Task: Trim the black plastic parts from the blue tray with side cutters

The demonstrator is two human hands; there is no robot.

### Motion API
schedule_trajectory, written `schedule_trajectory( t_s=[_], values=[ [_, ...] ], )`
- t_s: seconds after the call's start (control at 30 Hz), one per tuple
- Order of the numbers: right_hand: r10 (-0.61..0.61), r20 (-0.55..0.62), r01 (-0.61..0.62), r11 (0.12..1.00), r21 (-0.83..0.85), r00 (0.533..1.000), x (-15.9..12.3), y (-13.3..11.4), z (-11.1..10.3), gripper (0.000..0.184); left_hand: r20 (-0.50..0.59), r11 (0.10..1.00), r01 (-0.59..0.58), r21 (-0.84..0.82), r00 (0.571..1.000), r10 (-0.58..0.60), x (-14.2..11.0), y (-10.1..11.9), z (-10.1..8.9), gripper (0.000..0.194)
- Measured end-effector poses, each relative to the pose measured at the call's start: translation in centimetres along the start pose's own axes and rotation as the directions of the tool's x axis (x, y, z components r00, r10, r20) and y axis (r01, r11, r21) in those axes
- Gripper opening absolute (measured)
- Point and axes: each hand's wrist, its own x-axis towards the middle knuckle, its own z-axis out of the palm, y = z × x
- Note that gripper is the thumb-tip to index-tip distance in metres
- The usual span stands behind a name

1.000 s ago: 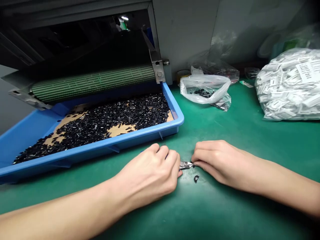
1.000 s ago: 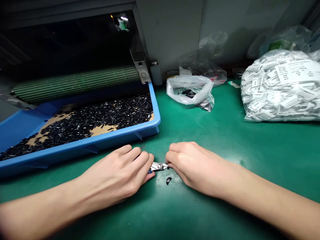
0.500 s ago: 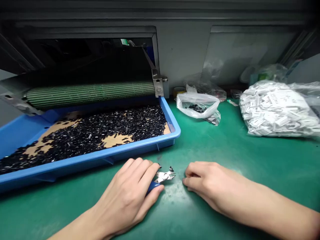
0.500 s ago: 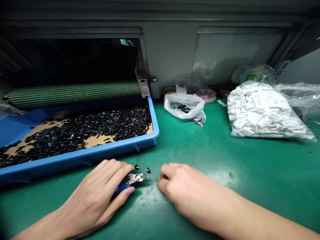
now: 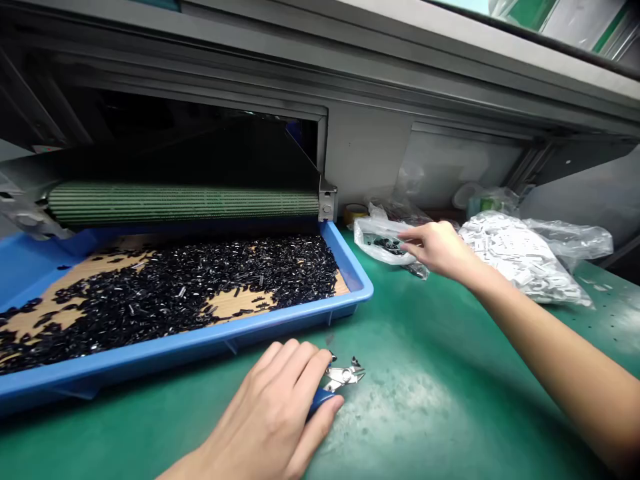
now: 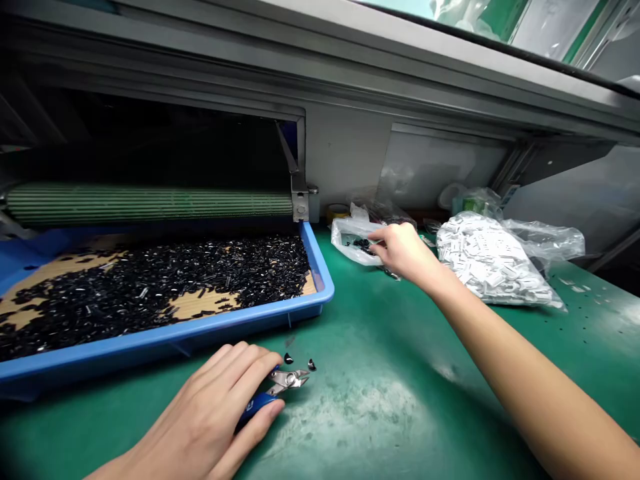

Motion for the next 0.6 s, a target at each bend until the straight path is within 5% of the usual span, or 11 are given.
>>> schedule_trajectory(
  t_s=[0.1, 0.23, 0.43, 0.6],
  values=[
    [0.037, -0.041, -0.039, 0.998, -0.041, 0.998, 1.1, 0.9, 0.4, 0.028, -0.038, 0.999, -0.005, 0.037, 0.999, 0.007, -0.2, 0.0, -0.1, 0.029],
    [-0.067, -0.019, 0.067, 0.997, 0.036, 0.998, -3.4, -1.9, 1.1, 0.021, -0.019, 0.991, -0.087, 0.105, 0.996, 0.09, -0.3, 0.8, -0.6, 0.031],
    [-0.349, 0.251, 0.19, 0.848, 0.495, 0.903, -9.9, -7.9, 3.1, 0.014, 0.051, 0.971, -0.133, 0.199, 0.991, 0.125, -0.3, 2.1, -1.2, 0.036],
    [-0.415, 0.215, 0.219, 0.775, 0.592, 0.884, -10.5, -9.3, 4.9, 0.02, 0.068, 0.959, -0.1, 0.264, 0.994, 0.084, -0.9, 1.5, -0.5, 0.034]
  ],
)
